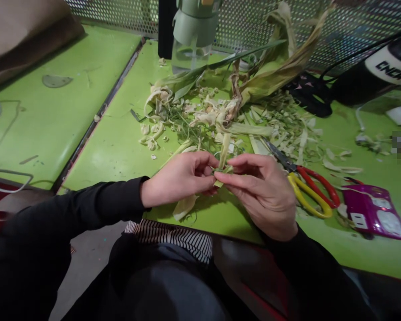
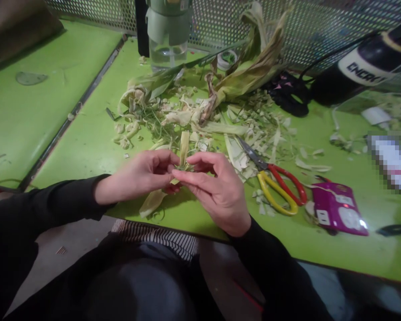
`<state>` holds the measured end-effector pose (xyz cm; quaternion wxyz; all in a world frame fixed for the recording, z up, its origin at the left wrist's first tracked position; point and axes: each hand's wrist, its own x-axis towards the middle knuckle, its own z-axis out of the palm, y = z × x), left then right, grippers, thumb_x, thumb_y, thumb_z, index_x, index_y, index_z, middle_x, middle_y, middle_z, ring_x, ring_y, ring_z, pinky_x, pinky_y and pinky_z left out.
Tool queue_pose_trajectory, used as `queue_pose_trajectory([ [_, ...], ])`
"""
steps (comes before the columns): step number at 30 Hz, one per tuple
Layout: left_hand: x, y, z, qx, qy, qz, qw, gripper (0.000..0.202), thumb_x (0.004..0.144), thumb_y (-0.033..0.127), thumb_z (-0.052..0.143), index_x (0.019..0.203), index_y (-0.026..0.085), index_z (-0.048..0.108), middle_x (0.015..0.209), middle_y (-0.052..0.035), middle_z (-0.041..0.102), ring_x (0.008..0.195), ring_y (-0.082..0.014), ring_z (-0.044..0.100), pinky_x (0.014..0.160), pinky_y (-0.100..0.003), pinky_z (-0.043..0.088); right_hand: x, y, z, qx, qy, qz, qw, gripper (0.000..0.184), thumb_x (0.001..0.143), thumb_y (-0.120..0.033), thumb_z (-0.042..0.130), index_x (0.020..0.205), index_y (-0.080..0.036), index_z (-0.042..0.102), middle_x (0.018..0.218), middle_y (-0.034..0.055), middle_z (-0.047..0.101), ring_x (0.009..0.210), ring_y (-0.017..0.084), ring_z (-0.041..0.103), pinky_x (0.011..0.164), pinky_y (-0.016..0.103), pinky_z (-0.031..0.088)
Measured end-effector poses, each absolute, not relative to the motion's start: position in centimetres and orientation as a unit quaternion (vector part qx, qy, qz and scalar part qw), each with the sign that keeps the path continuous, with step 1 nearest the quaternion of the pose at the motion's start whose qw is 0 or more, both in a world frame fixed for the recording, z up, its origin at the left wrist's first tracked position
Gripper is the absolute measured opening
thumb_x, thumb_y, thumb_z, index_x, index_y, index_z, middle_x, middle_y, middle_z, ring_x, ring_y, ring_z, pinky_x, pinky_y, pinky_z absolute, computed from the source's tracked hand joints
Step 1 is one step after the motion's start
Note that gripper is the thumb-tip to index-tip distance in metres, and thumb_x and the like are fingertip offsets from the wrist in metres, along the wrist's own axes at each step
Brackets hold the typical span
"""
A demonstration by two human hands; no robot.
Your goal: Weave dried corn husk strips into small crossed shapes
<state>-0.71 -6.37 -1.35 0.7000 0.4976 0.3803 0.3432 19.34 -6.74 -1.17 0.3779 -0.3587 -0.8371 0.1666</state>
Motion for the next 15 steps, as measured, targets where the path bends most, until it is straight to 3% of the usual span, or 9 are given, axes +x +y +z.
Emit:
queue_pose_trajectory([
  [4,-0.93,-6.48,-1.47,0.625,0.400,0.323,0.588,0.011,0.080,0.015,0.066,0.089,0.015,0.059,0.072,0.0018,0.064,0.065,-0.0098,0.062,0.061,-0.020,0.048,18.78,-6.83,-1.32,-0.398,-0.796,0.250,0.383,0.012,0.086,-0.024,0.073,0.095,-0.030,0.076,0.091,0.0012,0.068,0.081,0.016,0.066,0.072,0.031,0.059],
  [6,-1.06,-6.58,-1.26,0.650,0.393,0.315,0.569,0.015,0.081,0.019,0.068,0.093,0.015,0.060,0.074,0.0012,0.064,0.068,-0.0103,0.061,0.062,-0.020,0.048,18.57,-6.85,-1.41,-0.426,-0.740,0.315,0.415,0.019,0.081,-0.025,0.078,0.098,-0.029,0.070,0.087,-0.0008,0.066,0.077,0.014,0.065,0.071,0.029,0.058],
  [10,-1.07,-6.61,-0.68,0.629,0.355,0.312,0.617,0.022,0.088,0.032,0.067,0.097,0.013,0.061,0.078,-0.0024,0.067,0.069,-0.0106,0.063,0.064,-0.020,0.051,18.44,-6.76,-1.31,-0.453,-0.629,0.449,0.444,0.038,0.074,-0.027,0.084,0.102,-0.027,0.059,0.081,-0.0045,0.062,0.073,0.011,0.063,0.068,0.023,0.058],
  [15,-0.82,-6.30,-0.76,0.541,0.338,0.316,0.702,0.026,0.096,0.036,0.059,0.086,0.012,0.059,0.075,-0.0022,0.066,0.070,-0.0095,0.067,0.070,-0.021,0.057,18.78,-6.76,-1.20,-0.469,-0.614,0.495,0.398,0.039,0.078,-0.036,0.081,0.110,-0.023,0.063,0.084,-0.0017,0.063,0.078,0.013,0.065,0.072,0.026,0.059],
])
